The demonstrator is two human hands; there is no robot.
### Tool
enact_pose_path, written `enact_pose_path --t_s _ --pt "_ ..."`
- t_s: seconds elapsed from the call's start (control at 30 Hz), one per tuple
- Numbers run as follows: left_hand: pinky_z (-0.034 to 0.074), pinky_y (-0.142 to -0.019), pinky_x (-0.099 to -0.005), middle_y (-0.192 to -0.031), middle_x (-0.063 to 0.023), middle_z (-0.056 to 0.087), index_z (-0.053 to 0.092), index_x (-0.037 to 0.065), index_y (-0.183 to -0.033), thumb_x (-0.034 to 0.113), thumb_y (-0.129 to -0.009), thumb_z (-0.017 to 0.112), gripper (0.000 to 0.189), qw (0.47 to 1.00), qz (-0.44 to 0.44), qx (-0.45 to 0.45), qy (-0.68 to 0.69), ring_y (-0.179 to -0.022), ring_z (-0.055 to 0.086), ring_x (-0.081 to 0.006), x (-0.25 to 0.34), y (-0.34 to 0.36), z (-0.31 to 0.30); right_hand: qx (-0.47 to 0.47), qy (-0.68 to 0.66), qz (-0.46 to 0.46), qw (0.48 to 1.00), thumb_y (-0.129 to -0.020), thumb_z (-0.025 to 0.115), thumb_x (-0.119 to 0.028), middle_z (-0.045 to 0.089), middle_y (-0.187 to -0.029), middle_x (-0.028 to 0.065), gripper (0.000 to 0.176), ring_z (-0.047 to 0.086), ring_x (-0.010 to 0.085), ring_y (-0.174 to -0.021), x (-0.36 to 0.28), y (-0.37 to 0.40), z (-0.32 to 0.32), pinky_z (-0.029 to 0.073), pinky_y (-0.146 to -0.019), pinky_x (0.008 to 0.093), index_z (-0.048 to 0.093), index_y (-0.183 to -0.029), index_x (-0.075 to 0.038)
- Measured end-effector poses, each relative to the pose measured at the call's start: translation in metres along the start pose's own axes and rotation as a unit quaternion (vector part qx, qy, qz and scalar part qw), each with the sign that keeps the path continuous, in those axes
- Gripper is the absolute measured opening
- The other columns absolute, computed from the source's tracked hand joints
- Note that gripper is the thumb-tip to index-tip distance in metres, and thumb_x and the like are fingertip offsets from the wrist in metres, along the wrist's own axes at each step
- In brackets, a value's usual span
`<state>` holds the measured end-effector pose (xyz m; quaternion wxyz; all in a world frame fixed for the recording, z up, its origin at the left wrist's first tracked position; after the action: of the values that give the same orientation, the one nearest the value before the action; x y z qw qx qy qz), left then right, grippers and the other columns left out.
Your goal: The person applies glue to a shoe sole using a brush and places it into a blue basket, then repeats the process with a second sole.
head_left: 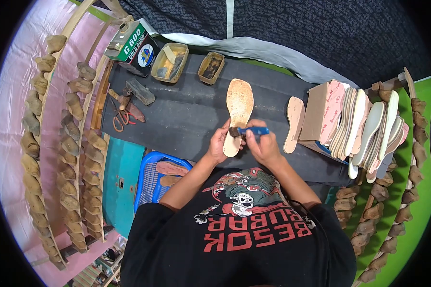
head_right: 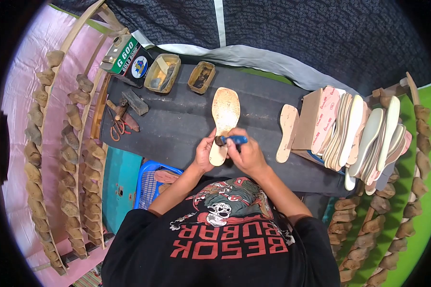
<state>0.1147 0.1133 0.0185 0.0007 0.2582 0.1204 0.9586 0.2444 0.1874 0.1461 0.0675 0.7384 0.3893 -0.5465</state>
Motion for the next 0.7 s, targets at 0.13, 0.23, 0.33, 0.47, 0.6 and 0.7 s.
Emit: enact_pose_path --t_s 0.13,0.23,0.33,0.47,0.6,0.7 --pt "0.062 -0.08 -0.0424 -0.131 -0.0128 0.066 0.03 0.014 -0.163 0.035 -0.1 0.04 0.067 0.999 -0.02 -0.045 -0.001 -0.093 0.073 -0.0282 -0.001 0.001 0.0 0.019 0.02 0.016 0.999 -0.1 0.063 -0.008 0.068 -0.09 0.0167 0.017 0.072 0.0341 -0.077 0.007 -0.007 -0.008 0.056 -0.069 0.0418 0.056 -0.113 -0.001" --pt "0.062 -0.079 -0.042 -0.13 -0.0125 0.066 0.03 0.014 -0.163 0.036 -0.1 0.04 0.068 0.999 -0.017 -0.029 0.012 -0.093 0.072 -0.0282 -0.001 -0.001 0.006 -0.008 -0.008 0.041 0.999 -0.1 0.064 -0.008 0.068 -0.088 0.0161 0.016 0.072 0.035 -0.077 0.005 -0.002 -0.005 0.056 -0.069 0.0423 0.056 -0.112 -0.001" --pt "0.062 -0.077 -0.0405 -0.128 -0.0126 0.065 0.028 0.014 -0.164 0.037 -0.101 0.038 0.068 1.0 -0.01 0.005 0.022 -0.092 0.072 -0.0284 0.0 -0.001 0.009 -0.01 -0.001 -0.001 1.0 -0.101 0.062 -0.009 0.069 -0.09 0.0168 0.015 0.073 0.035 -0.078 0.002 0.001 0.003 0.056 -0.068 0.0424 0.057 -0.111 0.0" --pt "0.062 -0.078 -0.0406 -0.13 -0.0129 0.065 0.029 0.015 -0.164 0.036 -0.101 0.037 0.067 0.999 -0.022 -0.031 0.012 -0.093 0.072 -0.0285 -0.003 0.0 -0.003 0.03 0.023 0.019 0.999 -0.102 0.061 -0.011 0.07 -0.091 0.0178 0.017 0.073 0.0358 -0.079 0.011 -0.007 -0.002 0.056 -0.068 0.0429 0.056 -0.114 0.0" --pt "0.062 -0.078 -0.0411 -0.128 -0.0135 0.067 0.029 0.015 -0.164 0.036 -0.101 0.037 0.067 0.999 -0.035 -0.031 0.01 -0.093 0.072 -0.0291 -0.005 0.0 -0.004 0.038 0.016 0.037 0.998 -0.102 0.061 -0.012 0.07 -0.091 0.0182 0.017 0.073 0.0361 -0.078 0.013 -0.011 -0.004 0.056 -0.069 0.043 0.057 -0.113 0.0" --pt "0.061 -0.081 -0.0456 -0.124 -0.0127 0.068 0.042 0.015 -0.155 0.035 -0.1 0.04 0.059 0.998 -0.03 -0.017 0.057 -0.095 0.072 -0.0309 -0.007 0.0 -0.006 0.006 -0.009 0.012 1.0 -0.1 0.064 -0.012 0.069 -0.091 0.0185 0.017 0.072 0.0356 -0.077 0.002 -0.004 0.005 0.056 -0.068 0.042 0.058 -0.111 0.0"
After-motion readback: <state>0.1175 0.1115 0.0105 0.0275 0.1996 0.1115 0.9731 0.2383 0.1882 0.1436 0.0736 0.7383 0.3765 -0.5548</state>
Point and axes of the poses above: each hand's wrist, its own y-axis away from the middle knuckle, its own z-axis out of the palm, x = y × z, the point moved 4 cm from there along -y, towards the middle knuckle
